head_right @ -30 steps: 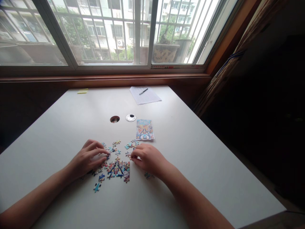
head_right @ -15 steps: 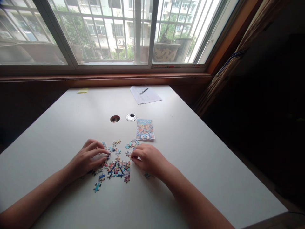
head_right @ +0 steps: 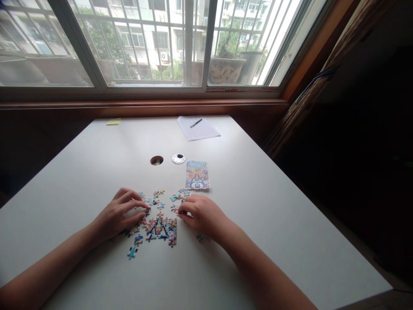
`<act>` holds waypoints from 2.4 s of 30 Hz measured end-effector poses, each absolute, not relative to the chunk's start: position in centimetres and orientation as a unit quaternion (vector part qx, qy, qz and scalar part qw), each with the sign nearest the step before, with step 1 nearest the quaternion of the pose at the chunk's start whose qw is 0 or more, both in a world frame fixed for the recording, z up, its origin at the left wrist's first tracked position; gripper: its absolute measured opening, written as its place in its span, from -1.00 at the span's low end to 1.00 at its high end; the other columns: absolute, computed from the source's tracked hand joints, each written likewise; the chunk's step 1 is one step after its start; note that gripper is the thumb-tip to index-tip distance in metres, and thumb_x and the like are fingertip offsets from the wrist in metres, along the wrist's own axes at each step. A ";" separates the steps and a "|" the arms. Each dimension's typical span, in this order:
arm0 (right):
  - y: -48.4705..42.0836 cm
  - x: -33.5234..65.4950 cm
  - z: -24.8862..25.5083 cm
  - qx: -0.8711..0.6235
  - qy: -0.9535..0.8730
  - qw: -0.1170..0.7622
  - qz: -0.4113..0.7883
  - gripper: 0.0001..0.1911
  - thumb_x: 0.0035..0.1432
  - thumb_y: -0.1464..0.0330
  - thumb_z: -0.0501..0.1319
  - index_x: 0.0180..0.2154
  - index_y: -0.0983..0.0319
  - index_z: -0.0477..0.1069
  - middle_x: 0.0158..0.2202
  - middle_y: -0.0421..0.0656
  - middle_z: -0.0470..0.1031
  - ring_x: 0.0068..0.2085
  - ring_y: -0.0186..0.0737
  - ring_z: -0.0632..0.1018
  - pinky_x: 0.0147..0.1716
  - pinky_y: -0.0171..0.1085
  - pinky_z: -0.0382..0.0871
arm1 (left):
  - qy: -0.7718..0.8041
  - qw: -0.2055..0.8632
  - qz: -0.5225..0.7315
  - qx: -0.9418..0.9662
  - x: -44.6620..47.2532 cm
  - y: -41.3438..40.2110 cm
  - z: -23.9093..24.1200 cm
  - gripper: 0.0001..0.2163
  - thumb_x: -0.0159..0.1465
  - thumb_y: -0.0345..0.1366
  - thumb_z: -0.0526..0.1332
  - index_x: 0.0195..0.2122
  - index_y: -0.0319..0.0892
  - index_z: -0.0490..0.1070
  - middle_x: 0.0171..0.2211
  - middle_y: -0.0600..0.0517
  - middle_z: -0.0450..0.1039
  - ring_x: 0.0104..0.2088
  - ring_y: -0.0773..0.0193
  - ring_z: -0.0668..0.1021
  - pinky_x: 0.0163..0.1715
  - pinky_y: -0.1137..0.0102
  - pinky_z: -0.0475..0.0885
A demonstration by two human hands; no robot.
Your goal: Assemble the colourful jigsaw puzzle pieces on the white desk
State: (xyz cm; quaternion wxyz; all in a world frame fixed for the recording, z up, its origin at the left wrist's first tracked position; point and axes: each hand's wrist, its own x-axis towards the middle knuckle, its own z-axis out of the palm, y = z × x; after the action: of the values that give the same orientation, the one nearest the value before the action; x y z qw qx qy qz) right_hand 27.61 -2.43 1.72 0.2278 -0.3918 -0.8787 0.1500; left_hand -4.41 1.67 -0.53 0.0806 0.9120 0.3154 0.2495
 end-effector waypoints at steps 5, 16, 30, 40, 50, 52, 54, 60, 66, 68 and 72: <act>-2.4 27.6 1.6 -0.389 -0.880 0.227 0.147 -0.89 0.28 0.45 0.25 -0.31 0.19 0.54 -0.35 -0.15 0.58 -0.29 -0.23 0.52 -0.29 -0.27 0.36 | 0.320 0.084 0.247 0.911 -4.3 1.5 -0.3 -0.87 0.36 -0.26 0.27 -0.10 -0.03 0.55 -0.14 -0.03 0.47 -0.05 0.12 0.40 -0.03 0.23 0.42; -2.4 27.6 1.6 -0.400 -0.877 0.221 0.146 -0.90 0.28 0.42 0.27 -0.30 0.20 0.55 -0.37 -0.16 0.56 -0.32 -0.24 0.51 -0.32 -0.28 0.34 | 0.319 0.089 0.237 0.914 -4.4 1.6 -0.4 -0.85 0.34 -0.26 0.28 -0.07 -0.01 0.54 -0.12 -0.03 0.46 -0.04 0.12 0.40 -0.02 0.25 0.41; -2.6 27.5 1.9 -0.376 -0.879 0.259 0.135 -0.90 0.27 0.44 0.27 -0.30 0.19 0.55 -0.37 -0.16 0.58 -0.33 -0.23 0.52 -0.30 -0.27 0.36 | 0.314 0.097 0.236 0.915 -4.4 1.6 -0.2 -0.88 0.36 -0.28 0.27 -0.09 -0.03 0.55 -0.14 -0.01 0.46 -0.04 0.15 0.40 -0.01 0.29 0.40; -1.8 30.5 5.6 -0.388 -0.870 0.267 0.143 -0.83 0.34 0.39 0.21 -0.26 0.22 0.58 -0.37 -0.14 0.55 -0.33 -0.25 0.50 -0.29 -0.27 0.37 | 0.312 0.083 0.232 0.918 -4.9 2.0 -1.2 -0.85 0.38 -0.28 0.27 -0.05 -0.04 0.52 -0.11 -0.02 0.45 -0.03 0.17 0.40 -0.02 0.31 0.41; 4.5 37.5 4.0 -0.559 -0.726 0.345 0.205 -0.76 0.25 0.19 0.27 -0.28 0.20 0.62 -0.38 -0.16 0.59 -0.39 -0.24 0.49 -0.35 -0.26 0.33 | 0.299 0.090 0.237 0.920 -4.6 2.0 -0.7 -0.85 0.38 -0.29 0.26 -0.04 -0.06 0.51 -0.12 -0.04 0.45 -0.04 0.17 0.41 -0.03 0.32 0.43; 5.6 37.8 2.3 -0.605 -0.665 0.361 0.248 -0.71 0.21 0.14 0.27 -0.29 0.20 0.62 -0.42 -0.16 0.58 -0.38 -0.21 0.51 -0.33 -0.26 0.34 | 0.308 0.101 0.232 0.917 -4.6 2.0 -0.8 -0.85 0.39 -0.29 0.25 -0.04 -0.05 0.51 -0.11 -0.04 0.44 -0.03 0.16 0.40 -0.02 0.32 0.42; 6.4 37.8 1.0 -0.632 -0.631 0.369 0.258 -0.66 0.20 0.09 0.25 -0.32 0.21 0.62 -0.44 -0.16 0.57 -0.41 -0.22 0.48 -0.37 -0.26 0.30 | 0.318 0.115 0.229 0.913 -4.7 2.1 -0.9 -0.85 0.40 -0.28 0.24 -0.03 -0.04 0.51 -0.10 -0.03 0.43 -0.01 0.16 0.39 -0.01 0.32 0.42; 6.5 37.7 -0.3 -0.632 -0.620 0.393 0.247 -0.66 0.19 0.08 0.25 -0.28 0.20 0.61 -0.44 -0.18 0.55 -0.39 -0.21 0.48 -0.33 -0.26 0.31 | 0.327 0.153 0.213 0.908 -4.7 2.4 -1.0 -0.86 0.40 -0.26 0.24 -0.05 -0.03 0.52 -0.11 -0.02 0.43 0.00 0.16 0.39 0.00 0.33 0.41; 6.1 38.0 -0.4 -0.616 -0.621 0.413 0.254 -0.63 0.18 0.05 0.26 -0.27 0.22 0.61 -0.44 -0.17 0.55 -0.39 -0.20 0.49 -0.31 -0.26 0.34 | 0.339 0.157 0.213 0.903 -4.6 2.3 -0.7 -0.86 0.39 -0.24 0.23 -0.07 -0.03 0.54 -0.13 -0.03 0.44 -0.01 0.14 0.39 -0.02 0.32 0.41; 6.1 38.0 -0.4 -0.613 -0.619 0.420 0.254 -0.62 0.18 0.04 0.26 -0.28 0.22 0.61 -0.44 -0.16 0.55 -0.39 -0.20 0.48 -0.33 -0.26 0.33 | 0.342 0.158 0.210 0.902 -4.6 2.3 -0.7 -0.85 0.39 -0.23 0.24 -0.06 -0.04 0.54 -0.11 -0.04 0.44 0.00 0.13 0.39 -0.01 0.30 0.41; 5.9 38.0 -0.3 -0.612 -0.616 0.426 0.253 -0.58 0.17 0.01 0.27 -0.27 0.24 0.61 -0.45 -0.15 0.54 -0.40 -0.20 0.48 -0.33 -0.25 0.34 | 0.345 0.161 0.211 0.900 -4.5 2.2 -0.5 -0.81 0.37 -0.21 0.26 -0.02 -0.04 0.52 -0.08 -0.05 0.43 0.00 0.12 0.39 0.01 0.29 0.41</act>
State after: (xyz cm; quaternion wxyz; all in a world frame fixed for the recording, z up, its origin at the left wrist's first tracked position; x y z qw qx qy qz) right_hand 38.05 5.91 -0.32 0.4264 -0.6120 -0.6162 0.2530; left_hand -4.51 2.25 -0.51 0.1608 0.9004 0.3448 0.2109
